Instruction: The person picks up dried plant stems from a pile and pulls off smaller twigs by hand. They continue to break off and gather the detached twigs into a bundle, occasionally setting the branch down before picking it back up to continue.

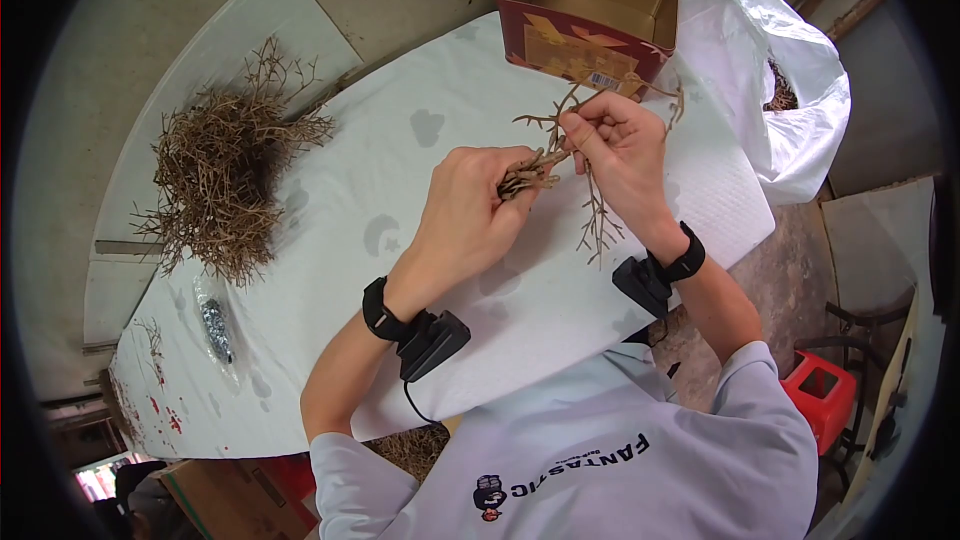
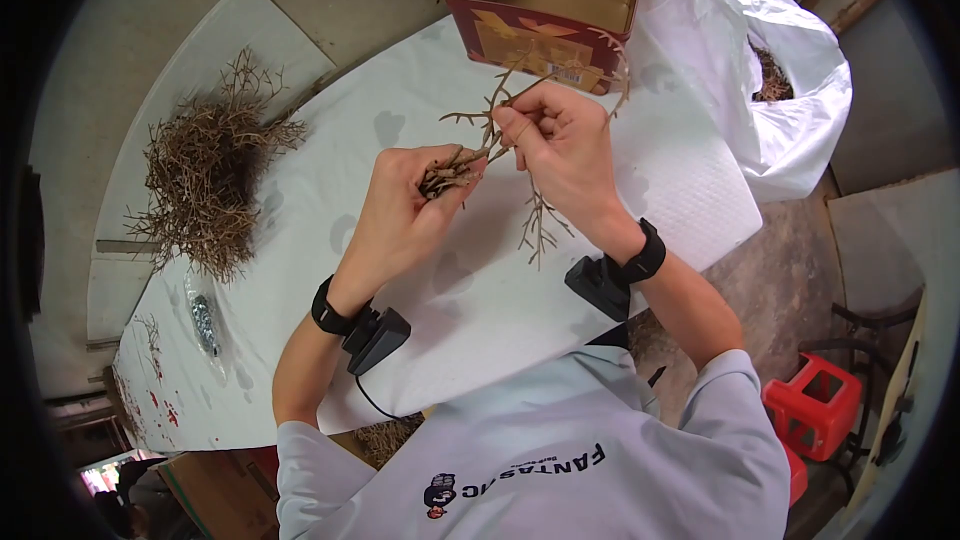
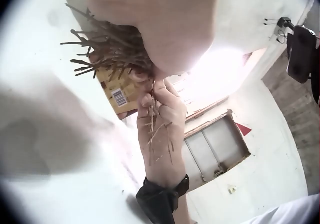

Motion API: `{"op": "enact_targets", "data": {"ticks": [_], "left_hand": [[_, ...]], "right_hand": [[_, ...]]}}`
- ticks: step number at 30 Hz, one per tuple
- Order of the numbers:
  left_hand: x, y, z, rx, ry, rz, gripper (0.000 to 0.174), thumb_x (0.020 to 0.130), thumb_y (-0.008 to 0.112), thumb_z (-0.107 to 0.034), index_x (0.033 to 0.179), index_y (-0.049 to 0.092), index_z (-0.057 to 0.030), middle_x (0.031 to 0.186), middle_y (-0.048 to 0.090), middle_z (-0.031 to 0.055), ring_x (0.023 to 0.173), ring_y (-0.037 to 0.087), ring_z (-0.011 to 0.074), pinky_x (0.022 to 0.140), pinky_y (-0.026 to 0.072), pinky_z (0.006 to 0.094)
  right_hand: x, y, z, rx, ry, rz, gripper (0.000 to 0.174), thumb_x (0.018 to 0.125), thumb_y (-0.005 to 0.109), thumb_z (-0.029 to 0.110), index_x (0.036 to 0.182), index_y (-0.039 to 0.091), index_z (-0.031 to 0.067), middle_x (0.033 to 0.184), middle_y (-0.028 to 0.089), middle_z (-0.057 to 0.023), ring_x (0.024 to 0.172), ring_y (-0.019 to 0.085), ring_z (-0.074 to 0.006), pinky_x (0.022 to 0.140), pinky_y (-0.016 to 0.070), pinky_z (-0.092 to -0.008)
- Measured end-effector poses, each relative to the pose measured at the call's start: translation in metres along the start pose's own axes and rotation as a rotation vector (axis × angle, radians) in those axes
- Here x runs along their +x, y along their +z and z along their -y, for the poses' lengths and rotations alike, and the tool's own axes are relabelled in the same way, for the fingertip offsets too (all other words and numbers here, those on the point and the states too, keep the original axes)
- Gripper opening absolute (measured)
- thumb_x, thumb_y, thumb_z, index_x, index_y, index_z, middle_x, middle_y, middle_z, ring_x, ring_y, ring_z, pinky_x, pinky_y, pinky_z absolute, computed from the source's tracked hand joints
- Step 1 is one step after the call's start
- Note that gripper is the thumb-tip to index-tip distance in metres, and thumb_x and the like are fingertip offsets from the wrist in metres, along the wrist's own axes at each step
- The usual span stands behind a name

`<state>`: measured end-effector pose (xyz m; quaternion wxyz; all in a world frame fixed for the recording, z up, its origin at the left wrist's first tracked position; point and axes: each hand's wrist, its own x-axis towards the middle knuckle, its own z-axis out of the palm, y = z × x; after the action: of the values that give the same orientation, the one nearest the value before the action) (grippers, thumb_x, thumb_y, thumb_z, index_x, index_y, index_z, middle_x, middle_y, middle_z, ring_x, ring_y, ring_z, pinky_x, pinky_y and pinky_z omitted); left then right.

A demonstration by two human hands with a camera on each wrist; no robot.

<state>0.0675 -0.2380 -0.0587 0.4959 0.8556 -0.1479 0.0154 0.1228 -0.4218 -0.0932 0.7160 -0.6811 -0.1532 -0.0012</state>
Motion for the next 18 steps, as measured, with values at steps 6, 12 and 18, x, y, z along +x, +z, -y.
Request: {"op": "enact_targets", "data": {"ticks": [6,12,18], "left_hand": [[-0.001,-0.004,-0.016,0.04,0.172,-0.01,0.017,0.08,0.057,0.008,0.094,0.066,0.0082,0.073,0.061,0.0108,0.066,0.056,0.0113,0.061,0.0452,0.0264],[-0.027,-0.001,-0.01,-0.169,0.152,0.051,0.011,0.088,0.063,-0.001,0.096,0.066,0.0053,0.077,0.065,0.0074,0.07,0.059,0.0102,0.064,0.0473,0.0268],[-0.007,0.0,0.001,-0.682,-0.28,0.015,0.026,0.094,0.073,-0.023,0.089,0.065,0.0011,0.079,0.063,-0.002,0.07,0.056,0.0043,0.064,0.046,0.023]], "right_hand": [[-0.008,0.004,0.014,-0.017,-0.222,-0.168,0.013,0.097,0.066,0.007,0.089,0.065,-0.0036,0.071,0.062,-0.0028,0.055,0.054,-0.0051,0.048,0.0395,-0.0192],[0.039,-0.088,0.011,0.006,-0.325,-0.549,0.013,0.095,0.069,0.011,0.092,0.07,-0.0012,0.072,0.064,-0.0006,0.058,0.051,-0.0033,0.052,0.0363,-0.0186],[0.017,-0.049,0.01,0.044,-0.23,-0.308,0.011,0.095,0.069,0.009,0.097,0.071,-0.0019,0.078,0.069,-0.0018,0.064,0.052,-0.0041,0.06,0.0388,-0.0182]]}}
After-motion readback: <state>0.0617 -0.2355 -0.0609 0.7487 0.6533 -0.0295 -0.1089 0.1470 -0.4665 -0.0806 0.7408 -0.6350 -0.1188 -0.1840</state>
